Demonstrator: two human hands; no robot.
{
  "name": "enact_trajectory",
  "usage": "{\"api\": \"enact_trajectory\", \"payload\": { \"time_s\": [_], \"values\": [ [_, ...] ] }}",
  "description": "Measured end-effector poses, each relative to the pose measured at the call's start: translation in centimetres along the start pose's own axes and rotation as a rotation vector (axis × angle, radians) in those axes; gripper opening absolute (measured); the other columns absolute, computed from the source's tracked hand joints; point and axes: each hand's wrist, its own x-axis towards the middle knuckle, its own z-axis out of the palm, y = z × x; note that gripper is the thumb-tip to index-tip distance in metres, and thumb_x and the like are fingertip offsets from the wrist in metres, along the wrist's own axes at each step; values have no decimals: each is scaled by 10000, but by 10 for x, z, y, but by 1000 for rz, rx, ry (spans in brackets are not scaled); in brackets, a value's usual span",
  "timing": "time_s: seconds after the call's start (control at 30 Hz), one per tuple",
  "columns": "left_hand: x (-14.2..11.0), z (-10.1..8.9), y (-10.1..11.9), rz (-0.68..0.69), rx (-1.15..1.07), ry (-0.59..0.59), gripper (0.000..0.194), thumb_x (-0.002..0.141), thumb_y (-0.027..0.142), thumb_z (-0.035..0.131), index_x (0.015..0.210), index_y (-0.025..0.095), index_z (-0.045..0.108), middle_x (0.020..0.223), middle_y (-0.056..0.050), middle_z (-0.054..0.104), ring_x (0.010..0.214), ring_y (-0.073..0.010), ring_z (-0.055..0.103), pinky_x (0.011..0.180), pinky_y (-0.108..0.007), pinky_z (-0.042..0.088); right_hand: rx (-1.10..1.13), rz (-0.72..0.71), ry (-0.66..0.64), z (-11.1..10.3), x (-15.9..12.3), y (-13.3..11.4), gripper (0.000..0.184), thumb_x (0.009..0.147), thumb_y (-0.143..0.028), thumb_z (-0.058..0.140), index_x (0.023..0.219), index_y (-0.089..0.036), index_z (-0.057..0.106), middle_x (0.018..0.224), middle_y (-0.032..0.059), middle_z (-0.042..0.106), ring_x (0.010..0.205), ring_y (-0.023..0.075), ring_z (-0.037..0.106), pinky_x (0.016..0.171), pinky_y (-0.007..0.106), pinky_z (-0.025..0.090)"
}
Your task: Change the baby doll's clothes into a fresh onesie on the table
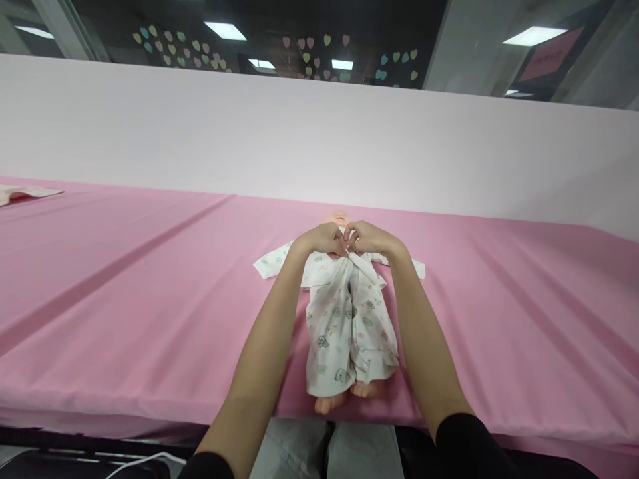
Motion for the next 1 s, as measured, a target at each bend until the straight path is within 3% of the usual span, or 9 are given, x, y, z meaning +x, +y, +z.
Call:
{"api": "enact_trajectory", "payload": {
  "time_s": [0.17,0.37,0.6,1.0],
  "values": [
    [0,-1,-4,12,-135,34,111,608,130,677,707,101,635,743,-65,680,710,-169,662,712,-261,549,94,7,7,-6,-11,-4,238,642,3,536,802,-161,469,632,-25,551,511,74,516,473,166,417],
    [6,0,-11,-29,-140,-23,222,585,93,671,789,126,592,699,-31,669,726,-176,676,727,-276,551,185,25,-72,-3,-7,0,297,636,38,518,843,-168,461,681,1,607,633,149,641,600,244,529],
    [5,4,-6,-70,-147,-32,298,607,68,651,860,142,512,700,-41,665,710,-202,683,687,-314,567,71,74,-115,5,-2,-4,324,607,62,523,813,-178,450,634,-17,574,581,154,627,595,287,551],
    [5,7,-2,-40,-120,2,262,578,70,661,721,152,457,611,-23,614,656,-216,677,636,-319,571,-29,33,-128,12,6,-1,326,582,43,565,792,-178,451,585,-31,527,580,149,592,547,265,534]
  ]
}}
